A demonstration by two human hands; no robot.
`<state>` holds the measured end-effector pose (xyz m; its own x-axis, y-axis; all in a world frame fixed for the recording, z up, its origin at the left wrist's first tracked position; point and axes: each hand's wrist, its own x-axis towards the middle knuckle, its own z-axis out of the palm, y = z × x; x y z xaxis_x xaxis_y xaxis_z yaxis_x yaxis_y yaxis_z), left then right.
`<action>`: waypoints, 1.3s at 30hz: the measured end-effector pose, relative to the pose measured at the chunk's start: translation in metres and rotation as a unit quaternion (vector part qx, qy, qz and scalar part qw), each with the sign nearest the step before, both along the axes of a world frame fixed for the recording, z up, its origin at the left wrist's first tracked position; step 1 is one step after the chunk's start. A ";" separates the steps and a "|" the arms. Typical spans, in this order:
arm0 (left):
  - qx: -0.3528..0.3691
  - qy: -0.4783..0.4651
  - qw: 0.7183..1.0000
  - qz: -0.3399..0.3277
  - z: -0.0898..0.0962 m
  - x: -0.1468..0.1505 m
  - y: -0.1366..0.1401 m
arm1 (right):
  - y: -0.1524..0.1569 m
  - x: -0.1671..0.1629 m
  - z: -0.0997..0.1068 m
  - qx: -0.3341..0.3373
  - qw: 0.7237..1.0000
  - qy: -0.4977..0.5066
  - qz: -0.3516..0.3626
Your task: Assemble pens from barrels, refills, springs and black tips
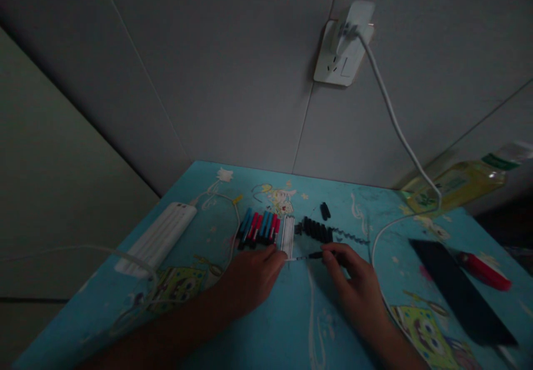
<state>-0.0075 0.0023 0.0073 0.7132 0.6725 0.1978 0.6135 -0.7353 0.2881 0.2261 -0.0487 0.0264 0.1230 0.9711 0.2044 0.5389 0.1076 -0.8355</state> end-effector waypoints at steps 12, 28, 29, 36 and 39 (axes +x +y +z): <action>-0.023 -0.053 0.998 0.014 -0.003 0.000 0.000 | 0.010 0.014 -0.013 0.046 0.990 -0.127 -0.030; 0.030 0.011 0.998 0.049 -0.004 -0.003 0.004 | 0.097 -0.003 0.001 0.025 0.844 -0.535 -0.016; 0.030 0.007 0.998 0.053 -0.005 -0.003 0.004 | 0.097 -0.005 0.000 0.025 0.844 -0.535 -0.023; 0.012 -0.024 0.996 0.080 -0.009 -0.002 0.006 | 0.085 -0.009 0.013 0.041 0.875 -0.481 -0.044; 0.005 -0.053 0.995 0.085 -0.006 -0.002 0.007 | 0.069 -0.017 0.019 0.032 0.959 -0.281 -0.007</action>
<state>-0.0095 0.0090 0.0017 0.5637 0.7793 0.2737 0.6955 -0.6266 0.3517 0.2095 0.0205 0.0455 -0.0115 0.9535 0.3011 0.9044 0.1384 -0.4037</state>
